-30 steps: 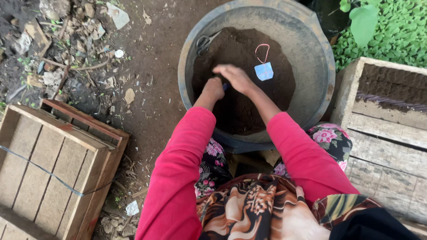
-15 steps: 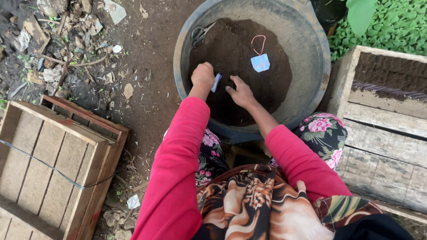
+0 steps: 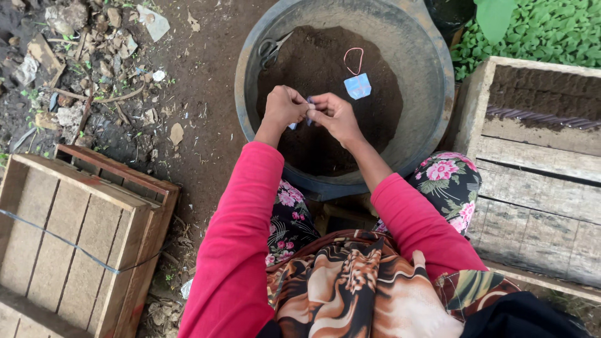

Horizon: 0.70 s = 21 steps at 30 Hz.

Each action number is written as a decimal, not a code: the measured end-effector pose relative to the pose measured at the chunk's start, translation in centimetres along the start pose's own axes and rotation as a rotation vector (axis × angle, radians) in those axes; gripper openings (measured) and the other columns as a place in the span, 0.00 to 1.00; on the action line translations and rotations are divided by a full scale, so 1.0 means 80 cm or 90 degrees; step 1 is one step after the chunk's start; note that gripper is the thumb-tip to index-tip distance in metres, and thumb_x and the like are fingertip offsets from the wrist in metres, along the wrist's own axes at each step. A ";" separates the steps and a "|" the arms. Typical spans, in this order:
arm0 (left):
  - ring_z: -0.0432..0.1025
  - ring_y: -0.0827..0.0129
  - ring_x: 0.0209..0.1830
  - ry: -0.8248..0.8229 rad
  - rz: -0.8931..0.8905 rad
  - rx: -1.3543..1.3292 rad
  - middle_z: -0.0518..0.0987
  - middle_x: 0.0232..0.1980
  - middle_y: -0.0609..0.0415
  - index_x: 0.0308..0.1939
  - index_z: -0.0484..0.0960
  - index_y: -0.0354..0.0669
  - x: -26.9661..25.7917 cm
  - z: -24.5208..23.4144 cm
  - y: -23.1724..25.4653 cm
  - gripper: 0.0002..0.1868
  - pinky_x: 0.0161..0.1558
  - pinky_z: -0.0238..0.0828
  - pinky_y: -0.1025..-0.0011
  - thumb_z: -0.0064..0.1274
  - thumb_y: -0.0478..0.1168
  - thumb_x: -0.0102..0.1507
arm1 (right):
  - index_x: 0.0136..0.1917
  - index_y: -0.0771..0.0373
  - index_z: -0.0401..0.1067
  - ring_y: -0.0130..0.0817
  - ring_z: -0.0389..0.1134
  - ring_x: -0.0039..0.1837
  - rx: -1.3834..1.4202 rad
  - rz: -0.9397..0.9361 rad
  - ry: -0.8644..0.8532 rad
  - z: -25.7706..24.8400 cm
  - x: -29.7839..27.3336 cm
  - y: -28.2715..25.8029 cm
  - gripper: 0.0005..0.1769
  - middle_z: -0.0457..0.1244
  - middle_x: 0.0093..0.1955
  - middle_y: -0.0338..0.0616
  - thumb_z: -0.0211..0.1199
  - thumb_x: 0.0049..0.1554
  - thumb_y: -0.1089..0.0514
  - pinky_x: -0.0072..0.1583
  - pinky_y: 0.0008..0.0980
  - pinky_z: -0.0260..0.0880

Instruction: The person scoops soil from a large bucket and fills small paper seed pods, placing them into a wooden tray. The person also handles a small packet and a rubber band during the process.

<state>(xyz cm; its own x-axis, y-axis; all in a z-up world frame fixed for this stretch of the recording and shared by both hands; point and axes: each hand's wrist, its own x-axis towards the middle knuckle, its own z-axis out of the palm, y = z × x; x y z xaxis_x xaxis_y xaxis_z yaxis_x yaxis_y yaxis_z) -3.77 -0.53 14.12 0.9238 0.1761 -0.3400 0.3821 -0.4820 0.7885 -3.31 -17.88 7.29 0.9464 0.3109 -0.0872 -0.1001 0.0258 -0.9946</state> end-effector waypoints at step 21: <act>0.80 0.58 0.34 0.083 0.094 0.072 0.82 0.27 0.55 0.28 0.88 0.52 0.052 0.066 -0.047 0.13 0.38 0.80 0.66 0.64 0.28 0.44 | 0.82 0.59 0.38 0.51 0.34 0.84 0.195 0.420 0.399 0.000 0.008 0.062 0.43 0.33 0.84 0.52 0.52 0.66 0.39 0.78 0.63 0.32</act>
<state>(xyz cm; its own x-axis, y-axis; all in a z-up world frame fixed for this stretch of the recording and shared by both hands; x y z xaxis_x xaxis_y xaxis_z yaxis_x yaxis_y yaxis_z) -1.48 -2.51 7.07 0.9677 0.2028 -0.1501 0.2441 -0.6030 0.7595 -3.18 -17.55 2.29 0.6537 -0.2113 -0.7267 -0.6633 0.3023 -0.6846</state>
